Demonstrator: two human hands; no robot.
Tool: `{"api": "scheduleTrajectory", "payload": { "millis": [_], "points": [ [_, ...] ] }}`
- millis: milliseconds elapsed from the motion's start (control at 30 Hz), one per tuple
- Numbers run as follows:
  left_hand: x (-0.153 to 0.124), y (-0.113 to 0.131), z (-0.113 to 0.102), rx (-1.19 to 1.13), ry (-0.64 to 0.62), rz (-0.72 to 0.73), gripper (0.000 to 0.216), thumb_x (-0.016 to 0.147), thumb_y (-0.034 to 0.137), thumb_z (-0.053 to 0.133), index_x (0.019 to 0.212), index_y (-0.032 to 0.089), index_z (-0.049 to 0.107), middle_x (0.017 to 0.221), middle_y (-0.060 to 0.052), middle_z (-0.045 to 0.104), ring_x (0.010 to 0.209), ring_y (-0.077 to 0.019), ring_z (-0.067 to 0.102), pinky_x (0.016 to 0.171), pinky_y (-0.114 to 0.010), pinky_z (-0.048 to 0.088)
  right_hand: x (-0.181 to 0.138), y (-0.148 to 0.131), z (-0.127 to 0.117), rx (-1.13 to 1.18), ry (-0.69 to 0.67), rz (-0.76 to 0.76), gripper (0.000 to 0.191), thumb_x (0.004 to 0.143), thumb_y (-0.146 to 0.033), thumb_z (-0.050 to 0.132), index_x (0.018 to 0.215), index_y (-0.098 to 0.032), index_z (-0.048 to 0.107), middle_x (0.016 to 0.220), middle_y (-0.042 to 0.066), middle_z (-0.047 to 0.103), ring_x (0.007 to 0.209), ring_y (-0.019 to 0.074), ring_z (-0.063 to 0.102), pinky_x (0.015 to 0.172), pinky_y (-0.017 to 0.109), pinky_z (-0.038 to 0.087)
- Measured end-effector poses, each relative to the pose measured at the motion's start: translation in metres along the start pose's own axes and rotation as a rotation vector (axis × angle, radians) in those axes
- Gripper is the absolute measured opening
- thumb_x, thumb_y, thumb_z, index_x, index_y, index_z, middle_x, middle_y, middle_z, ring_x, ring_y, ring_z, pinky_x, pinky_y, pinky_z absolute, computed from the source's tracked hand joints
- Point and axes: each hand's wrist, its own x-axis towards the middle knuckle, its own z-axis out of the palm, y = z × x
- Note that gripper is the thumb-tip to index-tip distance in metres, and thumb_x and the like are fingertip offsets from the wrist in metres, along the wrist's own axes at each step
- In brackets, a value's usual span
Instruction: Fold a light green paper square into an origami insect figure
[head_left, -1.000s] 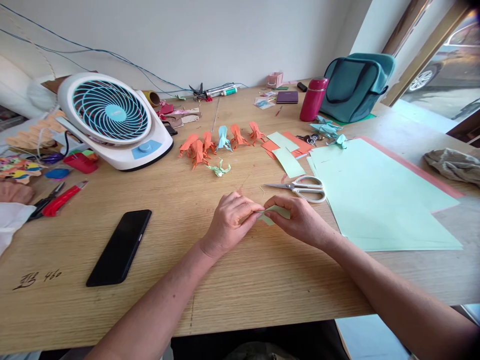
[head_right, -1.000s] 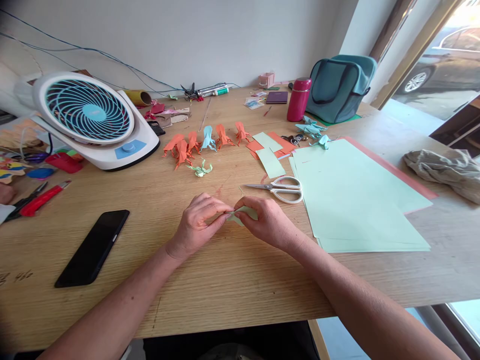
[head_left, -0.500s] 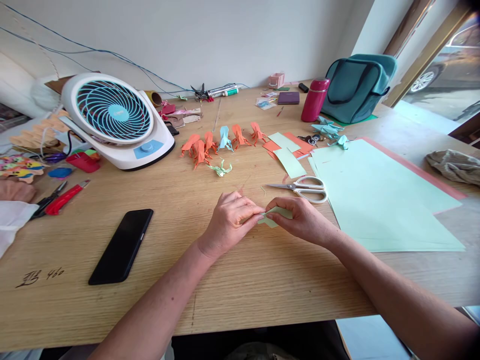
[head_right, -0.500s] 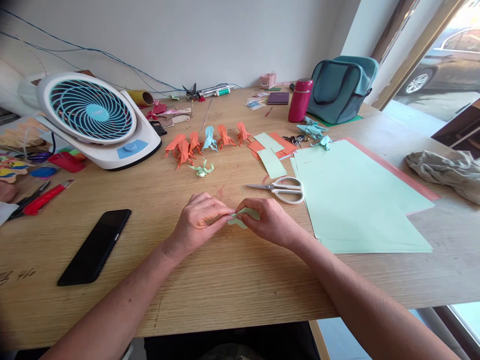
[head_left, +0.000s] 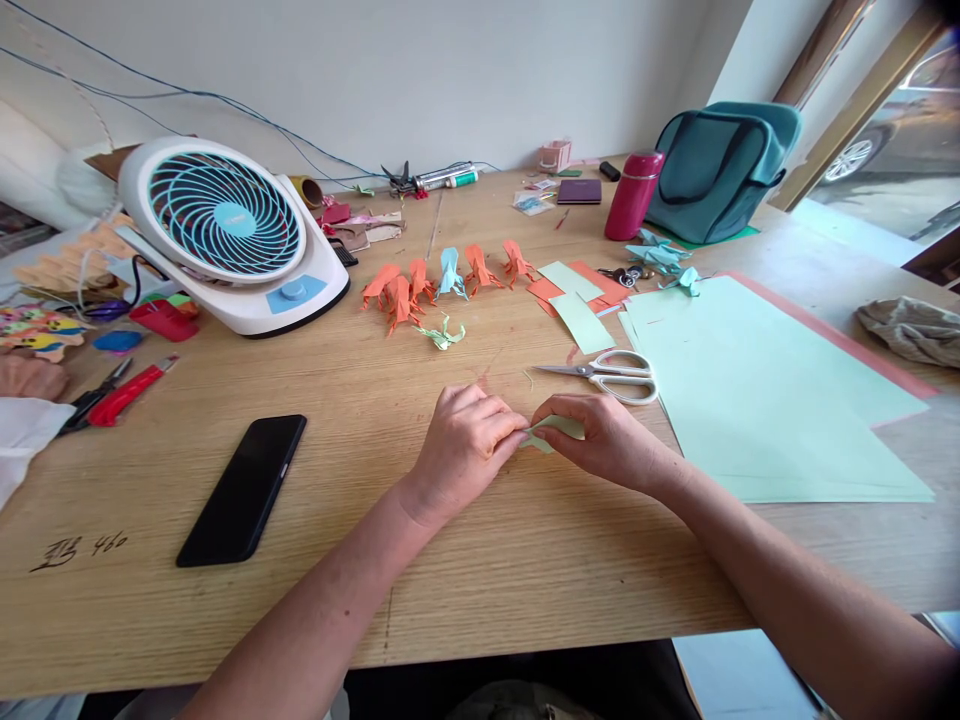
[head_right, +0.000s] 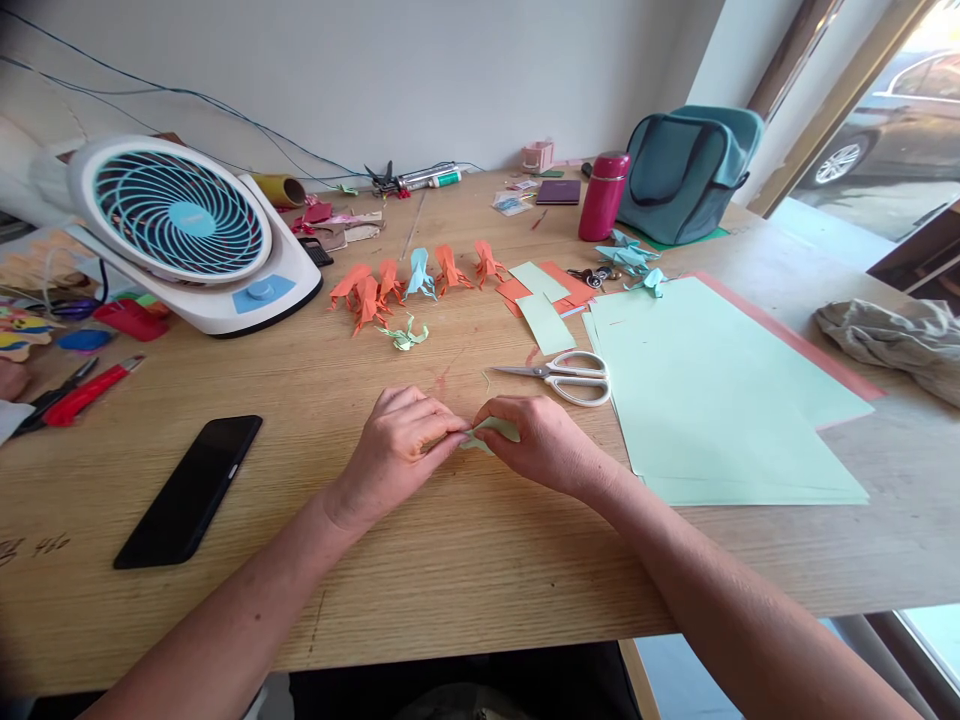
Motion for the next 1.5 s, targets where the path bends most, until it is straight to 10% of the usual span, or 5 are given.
{"api": "scheduleTrajectory", "payload": {
  "millis": [367,1500],
  "points": [
    [0.0031,0.0,0.0043,-0.369,0.008,-0.3,0.018,0.081,0.009,0.072,0.075,0.02,0.06,0.078,0.002,0.061,0.078,-0.0153,0.058,0.075,-0.028,0.044,0.001,-0.0031,0.0025,-0.142,0.08,-0.195,0.011,0.094,-0.02,0.059,0.093,-0.018,0.07,0.083,0.004,0.071,0.072,0.0156,0.062,0.069,0.027,0.044],
    [0.0043,-0.0001,-0.0046,-0.124,0.02,-0.039,0.009,0.089,0.014,0.069,0.087,0.023,0.067,0.084,0.005,0.074,0.078,-0.0158,0.056,0.083,-0.034,0.037,0.0004,-0.0081,-0.0016,0.147,-0.027,0.085,0.015,0.089,-0.022,0.057,0.095,-0.02,0.07,0.08,-0.002,0.07,0.069,0.0128,0.058,0.065,0.024,0.043]
  ]
}}
